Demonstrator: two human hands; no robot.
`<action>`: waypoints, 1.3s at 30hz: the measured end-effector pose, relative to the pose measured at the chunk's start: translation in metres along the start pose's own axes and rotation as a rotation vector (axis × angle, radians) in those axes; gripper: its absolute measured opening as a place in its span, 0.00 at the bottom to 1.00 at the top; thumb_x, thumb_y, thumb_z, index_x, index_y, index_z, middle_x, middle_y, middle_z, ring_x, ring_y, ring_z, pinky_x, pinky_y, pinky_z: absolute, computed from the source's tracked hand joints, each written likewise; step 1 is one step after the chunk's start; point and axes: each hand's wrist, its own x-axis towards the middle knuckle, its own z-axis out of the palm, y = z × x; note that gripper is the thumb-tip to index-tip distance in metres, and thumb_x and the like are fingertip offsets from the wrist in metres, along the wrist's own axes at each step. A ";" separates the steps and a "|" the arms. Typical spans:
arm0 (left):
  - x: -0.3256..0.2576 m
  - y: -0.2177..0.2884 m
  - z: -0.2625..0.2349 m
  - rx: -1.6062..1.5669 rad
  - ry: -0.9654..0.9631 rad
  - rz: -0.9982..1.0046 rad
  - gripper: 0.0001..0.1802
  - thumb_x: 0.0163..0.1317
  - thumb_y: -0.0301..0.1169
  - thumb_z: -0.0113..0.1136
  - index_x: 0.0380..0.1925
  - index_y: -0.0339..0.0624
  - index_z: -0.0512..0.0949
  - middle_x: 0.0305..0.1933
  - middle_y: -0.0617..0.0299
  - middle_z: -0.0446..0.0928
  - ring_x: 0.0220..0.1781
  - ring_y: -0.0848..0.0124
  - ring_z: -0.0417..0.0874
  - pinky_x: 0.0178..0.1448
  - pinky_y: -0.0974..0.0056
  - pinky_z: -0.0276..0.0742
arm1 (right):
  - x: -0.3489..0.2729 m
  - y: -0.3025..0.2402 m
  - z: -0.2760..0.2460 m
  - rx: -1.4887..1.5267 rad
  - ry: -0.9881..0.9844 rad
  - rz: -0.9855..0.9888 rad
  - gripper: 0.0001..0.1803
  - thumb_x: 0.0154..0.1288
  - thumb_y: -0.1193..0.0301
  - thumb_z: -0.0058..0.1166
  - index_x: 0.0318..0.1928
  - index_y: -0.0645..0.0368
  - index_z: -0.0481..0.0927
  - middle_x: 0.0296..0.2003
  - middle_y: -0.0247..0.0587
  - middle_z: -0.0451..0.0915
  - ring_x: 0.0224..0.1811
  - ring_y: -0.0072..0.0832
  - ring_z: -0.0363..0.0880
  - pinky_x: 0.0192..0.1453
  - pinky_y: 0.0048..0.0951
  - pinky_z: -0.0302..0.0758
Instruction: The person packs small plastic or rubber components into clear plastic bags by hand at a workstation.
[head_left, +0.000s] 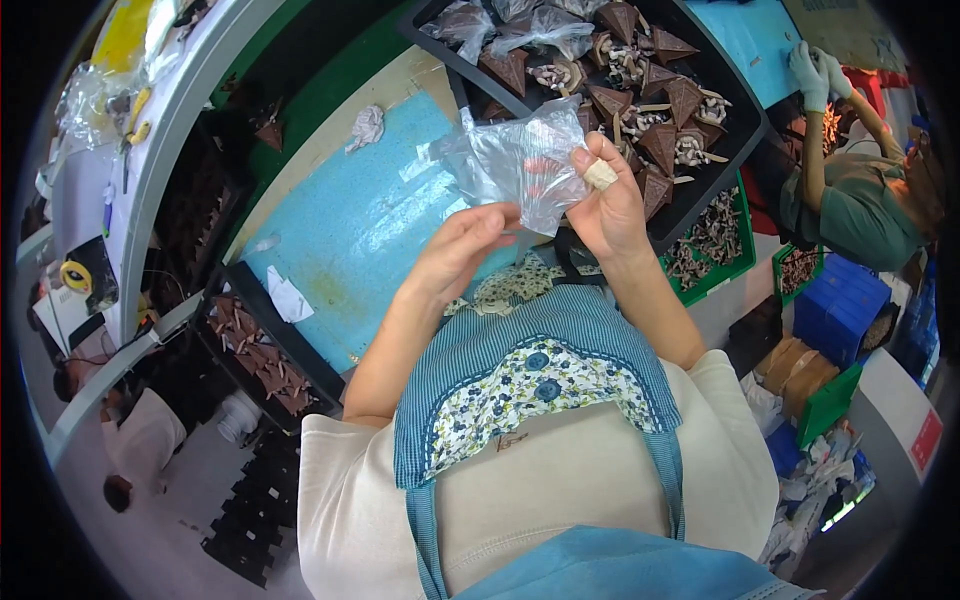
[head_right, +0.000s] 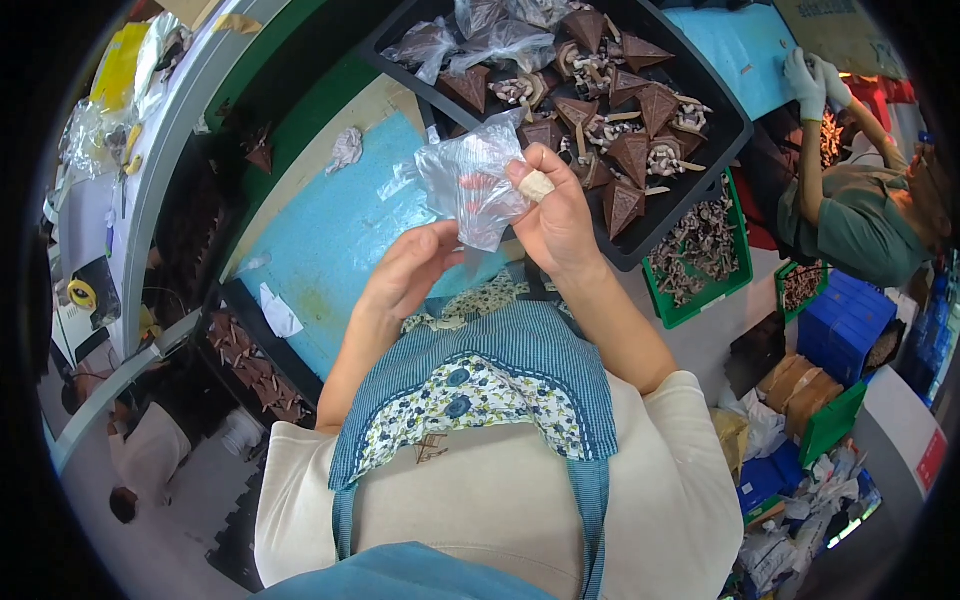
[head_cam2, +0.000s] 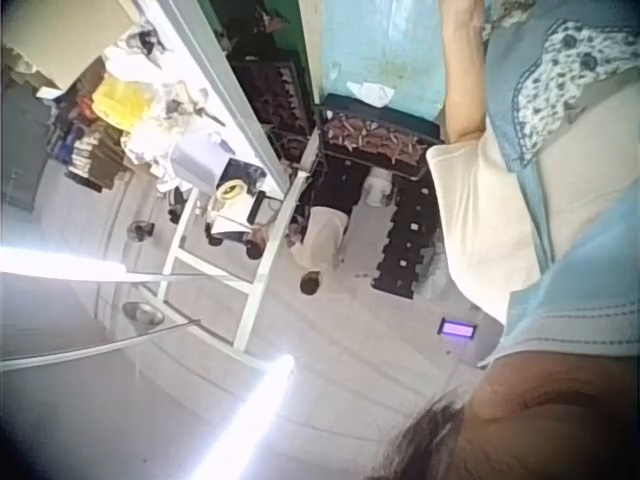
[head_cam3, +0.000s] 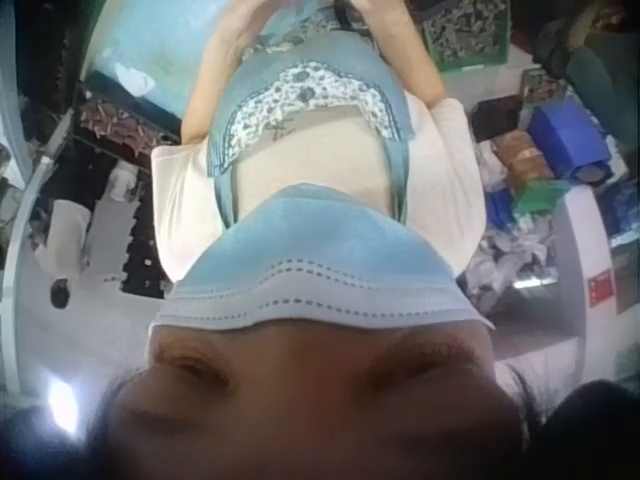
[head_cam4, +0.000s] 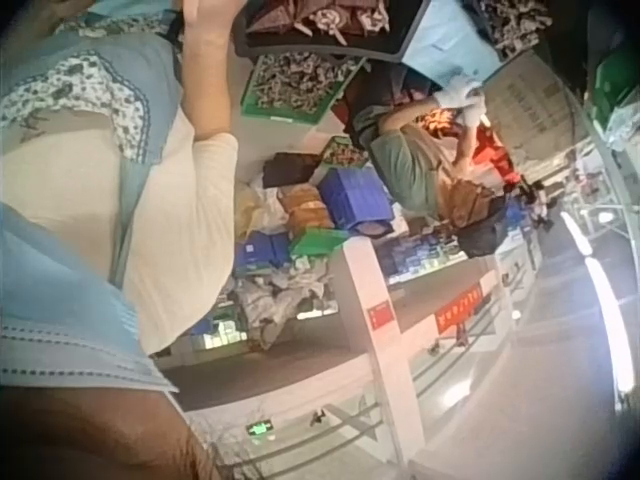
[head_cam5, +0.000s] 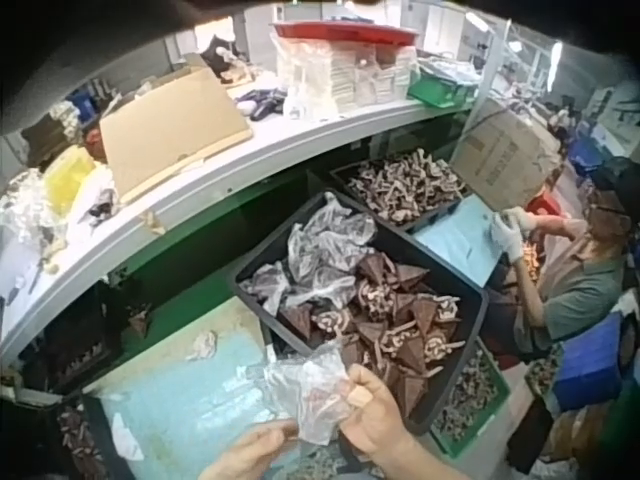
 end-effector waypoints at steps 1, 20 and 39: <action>0.004 0.000 0.007 -0.157 0.009 0.025 0.23 0.60 0.44 0.58 0.45 0.34 0.75 0.47 0.57 0.76 0.50 0.68 0.75 0.56 0.62 0.68 | 0.000 0.001 0.002 -0.001 0.002 0.004 0.06 0.67 0.76 0.43 0.31 0.57 0.68 0.38 0.43 0.78 0.44 0.33 0.79 0.49 0.33 0.76; 0.009 0.037 0.035 0.044 0.353 0.326 0.07 0.52 0.24 0.65 0.24 0.41 0.74 0.24 0.67 0.76 0.26 0.81 0.74 0.31 0.74 0.70 | -0.018 0.009 0.018 -0.773 -0.019 -0.035 0.07 0.59 0.74 0.57 0.37 0.61 0.75 0.31 0.32 0.75 0.33 0.14 0.70 0.37 0.17 0.69; 0.022 0.043 0.040 0.672 0.377 0.350 0.08 0.62 0.31 0.56 0.35 0.38 0.75 0.22 0.72 0.70 0.24 0.83 0.67 0.29 0.77 0.61 | 0.002 -0.030 0.005 -0.690 -0.028 -0.053 0.19 0.55 0.83 0.55 0.44 0.59 0.63 0.34 0.29 0.67 0.38 0.14 0.66 0.45 0.15 0.65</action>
